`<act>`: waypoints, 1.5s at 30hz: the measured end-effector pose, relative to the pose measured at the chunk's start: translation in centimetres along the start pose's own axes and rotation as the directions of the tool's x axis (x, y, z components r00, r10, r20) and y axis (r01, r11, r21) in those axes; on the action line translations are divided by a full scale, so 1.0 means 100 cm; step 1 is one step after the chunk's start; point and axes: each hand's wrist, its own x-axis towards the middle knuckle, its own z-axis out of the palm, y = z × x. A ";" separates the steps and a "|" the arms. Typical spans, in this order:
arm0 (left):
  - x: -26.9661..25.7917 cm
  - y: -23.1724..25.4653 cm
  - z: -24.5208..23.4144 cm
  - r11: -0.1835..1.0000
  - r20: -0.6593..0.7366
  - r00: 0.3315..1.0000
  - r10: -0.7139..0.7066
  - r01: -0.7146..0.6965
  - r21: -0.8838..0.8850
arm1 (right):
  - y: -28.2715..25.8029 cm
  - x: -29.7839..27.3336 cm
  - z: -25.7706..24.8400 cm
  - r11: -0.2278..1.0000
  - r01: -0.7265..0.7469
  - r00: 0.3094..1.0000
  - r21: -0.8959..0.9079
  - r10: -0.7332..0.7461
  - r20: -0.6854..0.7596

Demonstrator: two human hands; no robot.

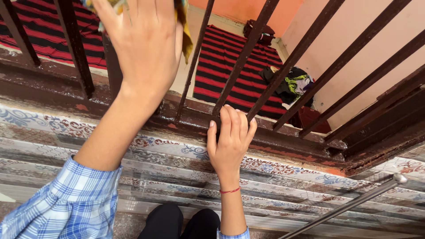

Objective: The person wipes the vertical metal bars and frame of a window using a multicolored cloth, moving the cloth up and down the bars by hand.

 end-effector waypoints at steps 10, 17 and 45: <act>-0.081 0.002 0.007 0.999 0.076 0.996 -0.035 0.032 0.029 | 0.000 0.000 -0.001 1.000 0.003 1.000 -0.001 -0.003 0.021; -0.064 0.001 -0.005 0.999 0.045 0.999 0.006 -0.008 0.041 | 0.001 -0.001 0.003 1.000 -0.005 1.000 0.001 0.005 -0.006; -0.116 -0.003 -0.014 0.997 0.287 0.958 -0.017 0.037 -0.065 | -0.001 0.000 -0.002 1.000 -0.003 1.000 0.024 0.003 0.015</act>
